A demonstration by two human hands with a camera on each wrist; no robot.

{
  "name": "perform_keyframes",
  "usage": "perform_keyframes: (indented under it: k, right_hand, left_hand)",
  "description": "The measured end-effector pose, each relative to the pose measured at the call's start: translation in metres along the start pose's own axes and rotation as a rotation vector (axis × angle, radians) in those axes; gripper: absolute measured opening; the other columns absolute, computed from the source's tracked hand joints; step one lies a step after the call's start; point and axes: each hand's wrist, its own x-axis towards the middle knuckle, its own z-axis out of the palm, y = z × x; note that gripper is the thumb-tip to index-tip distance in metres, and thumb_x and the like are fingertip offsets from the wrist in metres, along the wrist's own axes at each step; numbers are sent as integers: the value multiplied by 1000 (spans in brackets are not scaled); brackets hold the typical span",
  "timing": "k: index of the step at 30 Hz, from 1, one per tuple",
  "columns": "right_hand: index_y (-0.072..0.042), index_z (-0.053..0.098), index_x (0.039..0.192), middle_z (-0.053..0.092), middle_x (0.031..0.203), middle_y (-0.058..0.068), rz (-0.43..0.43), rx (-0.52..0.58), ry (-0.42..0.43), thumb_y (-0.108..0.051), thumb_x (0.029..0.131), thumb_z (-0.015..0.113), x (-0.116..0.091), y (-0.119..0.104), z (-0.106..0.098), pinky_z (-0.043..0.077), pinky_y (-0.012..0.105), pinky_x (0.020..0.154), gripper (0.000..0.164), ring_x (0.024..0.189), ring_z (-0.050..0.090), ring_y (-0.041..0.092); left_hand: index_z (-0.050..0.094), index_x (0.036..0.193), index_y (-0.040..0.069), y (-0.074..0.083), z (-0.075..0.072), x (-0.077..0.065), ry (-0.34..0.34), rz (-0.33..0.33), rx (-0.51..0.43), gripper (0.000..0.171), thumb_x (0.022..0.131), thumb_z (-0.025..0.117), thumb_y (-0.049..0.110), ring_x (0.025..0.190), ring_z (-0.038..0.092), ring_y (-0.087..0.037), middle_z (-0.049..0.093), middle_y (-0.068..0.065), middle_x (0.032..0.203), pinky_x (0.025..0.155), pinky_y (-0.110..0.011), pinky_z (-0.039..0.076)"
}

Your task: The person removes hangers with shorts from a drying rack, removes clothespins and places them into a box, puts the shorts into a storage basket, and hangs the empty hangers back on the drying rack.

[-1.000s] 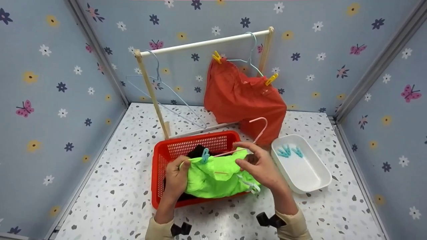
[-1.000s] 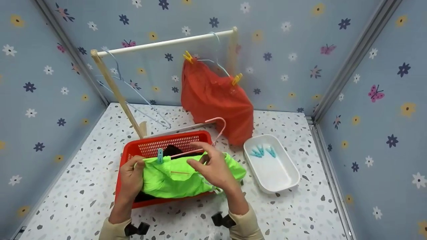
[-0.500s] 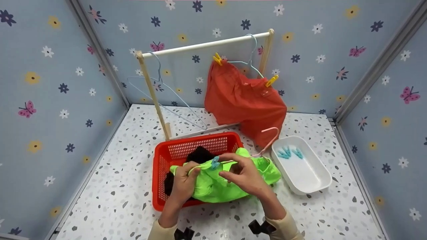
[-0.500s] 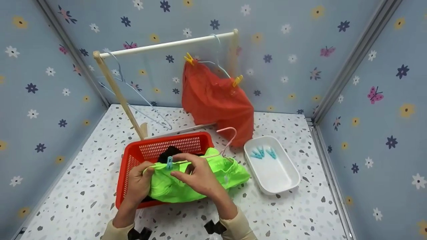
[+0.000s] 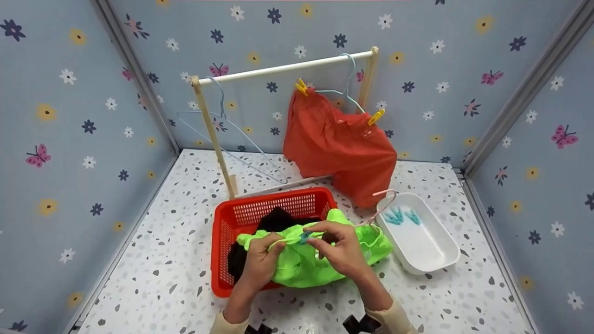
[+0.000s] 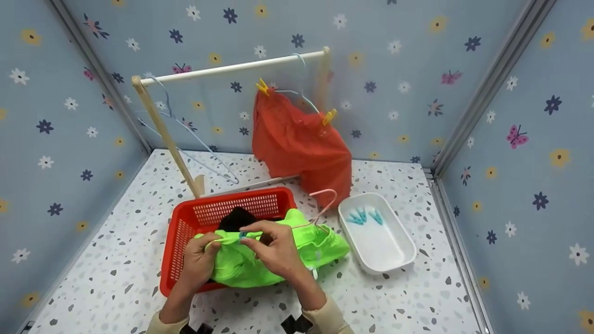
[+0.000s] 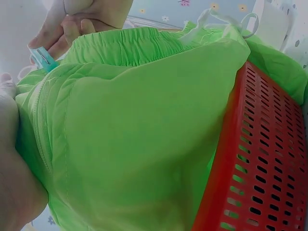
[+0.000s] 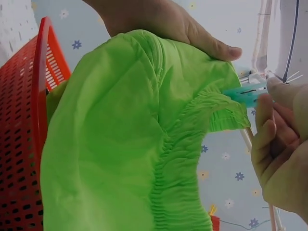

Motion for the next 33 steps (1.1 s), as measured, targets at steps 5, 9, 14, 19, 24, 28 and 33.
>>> perform_keyframes:
  k: [5,9,14,19,24,28,33]
  right_hand:
    - [6,73,97,70,90,19,-111,25,71,24,76,67,-5,16,1,42,21,42,28,53,55,10]
    - [5,73,98,71,90,19,-152,70,122,19,79,68,-4,20,0,41,21,42,24,54,53,9]
    - [3,72,98,71,93,15,-165,215,186,8,85,69,-8,25,1,34,22,36,14,42,41,15]
    - [0,72,103,70,98,9,-132,301,233,9,87,64,-20,25,-1,27,25,33,19,40,33,15]
    - [0,71,103,70,98,10,-90,273,253,9,87,65,-29,25,-9,28,24,33,19,44,38,8]
    - [3,69,103,69,98,11,-87,225,247,8,86,67,-33,27,-19,32,24,35,17,51,45,5]
    - [9,65,103,67,99,15,-68,130,229,14,83,67,-39,31,-33,39,23,41,20,54,48,9]
  left_hand:
    - [62,78,-4,-1,-1,0,-8,-9,-7,36,98,53,25,53,48,-19,51,-11,62,52,-26,40]
    - [62,79,-4,-3,-1,4,3,-1,-12,35,98,53,24,52,47,-20,53,-12,63,52,-26,40]
    - [63,80,-2,-10,-1,1,12,2,-16,32,98,54,22,53,49,-21,56,-12,65,53,-26,42]
    - [62,78,-2,-6,-1,-6,26,-50,-22,30,97,55,21,53,47,-20,53,-12,63,52,-26,40]
    - [61,77,-3,-6,-1,-8,33,-90,-33,31,97,55,20,54,46,-22,50,-13,61,54,-26,40]
    - [62,77,-4,-10,-1,-5,32,-90,-27,32,97,55,21,53,47,-21,50,-13,61,53,-25,41]
    - [62,79,-4,-14,-1,-2,41,-72,-20,30,97,54,18,53,44,-18,48,-12,60,53,-27,39]
